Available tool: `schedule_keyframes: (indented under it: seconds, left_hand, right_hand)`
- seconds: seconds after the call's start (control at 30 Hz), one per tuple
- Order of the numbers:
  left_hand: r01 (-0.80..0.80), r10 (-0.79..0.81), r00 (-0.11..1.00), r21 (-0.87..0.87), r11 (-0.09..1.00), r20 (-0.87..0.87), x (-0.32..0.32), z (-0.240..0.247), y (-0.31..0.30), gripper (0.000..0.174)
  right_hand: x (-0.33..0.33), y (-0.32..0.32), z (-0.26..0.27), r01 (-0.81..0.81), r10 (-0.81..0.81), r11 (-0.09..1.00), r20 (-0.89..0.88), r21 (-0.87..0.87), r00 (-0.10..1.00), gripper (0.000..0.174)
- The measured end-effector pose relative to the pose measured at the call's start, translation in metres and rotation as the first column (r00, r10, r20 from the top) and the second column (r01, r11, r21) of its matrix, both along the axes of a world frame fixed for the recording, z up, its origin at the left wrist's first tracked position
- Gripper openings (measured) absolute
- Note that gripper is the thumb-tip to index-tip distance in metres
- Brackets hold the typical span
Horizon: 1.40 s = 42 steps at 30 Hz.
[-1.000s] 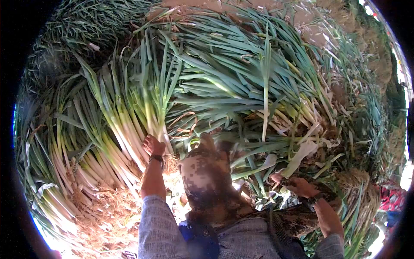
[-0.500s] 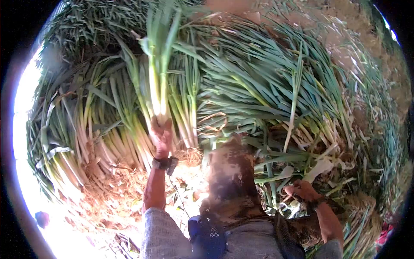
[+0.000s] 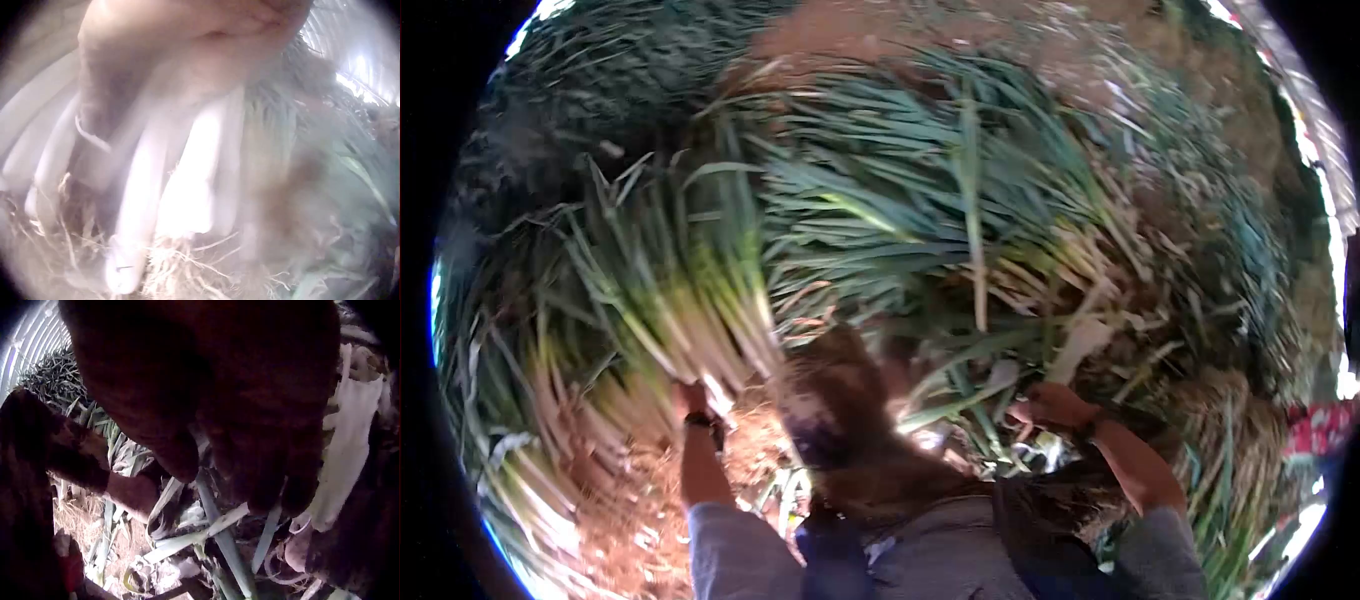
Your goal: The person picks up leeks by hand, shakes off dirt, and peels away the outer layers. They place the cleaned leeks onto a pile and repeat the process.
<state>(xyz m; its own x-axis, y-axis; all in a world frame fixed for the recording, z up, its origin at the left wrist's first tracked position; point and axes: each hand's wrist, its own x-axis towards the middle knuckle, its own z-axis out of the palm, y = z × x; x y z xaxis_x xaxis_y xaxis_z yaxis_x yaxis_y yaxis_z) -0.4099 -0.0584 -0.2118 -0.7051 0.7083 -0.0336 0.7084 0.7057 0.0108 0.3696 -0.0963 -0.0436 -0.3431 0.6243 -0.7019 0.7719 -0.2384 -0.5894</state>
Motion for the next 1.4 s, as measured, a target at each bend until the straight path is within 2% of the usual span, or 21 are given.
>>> schedule_keyframes:
  seconds: [0.03,0.1,0.17,0.2,0.23,0.3,0.37,0.43,0.5,0.53,0.57,0.63,0.7,0.77,0.87,1.03,1.07,1.1,1.17,1.3,1.4]
  left_hand:
    - [-0.02,0.029,0.997,-0.126,0.992,0.068,0.025,0.039,0.009,0.054]
    - [-0.094,0.093,0.995,-0.044,0.995,-0.04,0.086,0.109,0.025,0.05]
    - [0.302,-0.224,0.93,0.255,0.918,-0.292,0.02,0.036,0.025,0.047]
    - [0.109,-0.166,0.982,0.446,0.888,0.091,0.032,0.052,0.037,0.039]
    - [-0.142,-0.072,0.864,0.378,0.915,0.499,0.02,0.052,0.058,0.035]
    - [-0.384,-0.484,0.456,0.656,0.65,0.747,0.134,0.159,0.069,0.027]
    - [-0.106,-0.492,0.674,0.731,0.674,0.551,0.214,0.233,0.096,0.027]
    - [-0.107,-0.613,0.579,0.795,0.597,0.538,0.277,0.305,0.099,0.027]
    - [0.438,-0.57,0.82,0.695,0.57,-0.05,0.308,0.343,0.083,0.026]
    - [-0.057,-0.721,0.496,0.846,0.53,0.485,0.324,0.364,0.079,0.025]
    - [-0.517,-0.758,-0.124,0.611,0.6,0.64,0.348,0.378,0.077,0.025]
    - [-0.412,-0.845,-0.023,0.765,0.495,0.534,0.454,0.387,0.09,0.028]
    - [-0.286,-0.671,-0.255,0.609,0.74,0.697,0.423,0.317,0.081,0.033]
    - [-0.231,-0.35,-0.128,0.315,0.921,0.928,0.463,0.326,0.094,0.033]
    - [-0.055,-0.278,-0.26,0.274,0.96,0.925,0.455,0.325,0.093,0.034]
    - [0.228,-0.207,-0.098,0.224,0.948,0.974,0.461,0.324,0.097,0.032]
    - [0.188,-0.186,-0.144,0.211,0.959,0.972,0.466,0.325,0.097,0.032]
    - [0.138,-0.172,-0.188,0.2,0.97,0.967,0.472,0.327,0.096,0.032]
    - [0.12,-0.147,-0.178,0.17,0.978,0.973,0.48,0.334,0.096,0.032]
    - [0.279,-0.11,-0.159,0.151,0.948,0.981,0.483,0.338,0.1,0.026]
    - [0.412,-0.098,-0.129,0.143,0.9,0.987,0.48,0.339,0.099,0.021]
  right_hand:
    - [0.007,0.014,0.014,-0.072,0.064,0.995,0.131,0.064,0.989,0.036]
    - [0.019,0.029,-0.012,0.13,-0.138,0.956,0.014,0.264,0.99,0.03]
    - [0.035,0.05,-0.057,0.093,-0.133,0.93,0.091,0.355,0.987,0.03]
    - [0.036,0.064,-0.07,0.077,-0.136,0.913,0.12,0.402,0.983,0.029]
    - [0.038,0.079,-0.083,0.055,-0.136,0.893,0.15,0.447,0.979,0.029]
    - [0.053,0.101,-0.143,-0.024,-0.084,0.811,0.157,0.585,0.984,0.034]
    - [0.04,0.13,-0.141,0.142,-0.234,0.87,0.142,0.472,0.962,0.038]
    - [0.022,0.151,-0.091,0.012,-0.188,0.808,0.239,0.588,0.953,0.04]
    - [0.036,0.169,-0.078,-0.125,-0.152,0.726,0.336,0.676,0.93,0.042]
    - [0.054,0.177,-0.084,-0.01,-0.298,0.669,0.281,0.743,0.912,0.048]
    - [0.072,0.185,-0.087,0.098,-0.432,0.591,0.212,0.801,0.876,0.054]
    - [0.111,0.2,-0.073,0.289,-0.495,0.667,0.118,0.687,0.861,0.079]
    - [0.141,0.215,-0.076,0.152,-0.418,0.799,0.354,0.582,0.836,0.09]
    - [0.158,0.223,-0.081,0.027,-0.3,0.874,0.494,0.485,0.816,0.097]
    - [0.161,0.225,-0.094,-0.122,-0.149,0.929,0.654,0.35,0.742,0.108]
    - [0.164,0.213,-0.145,-0.154,-0.13,0.948,0.778,0.279,0.615,0.097]
    - [0.135,0.216,-0.114,-0.198,0.139,0.979,0.86,-0.045,0.491,0.086]
    - [0.161,0.17,-0.158,-0.516,-0.132,0.701,0.801,0.492,0.584,0.077]
    - [0.128,0.172,-0.1,-0.124,0.027,0.987,0.644,0.105,0.765,0.079]
    - [0.144,0.155,-0.093,-0.226,-0.021,0.896,0.547,0.381,0.837,0.084]
    - [0.147,0.15,-0.112,0.106,-0.296,0.878,0.356,0.467,0.886,0.082]
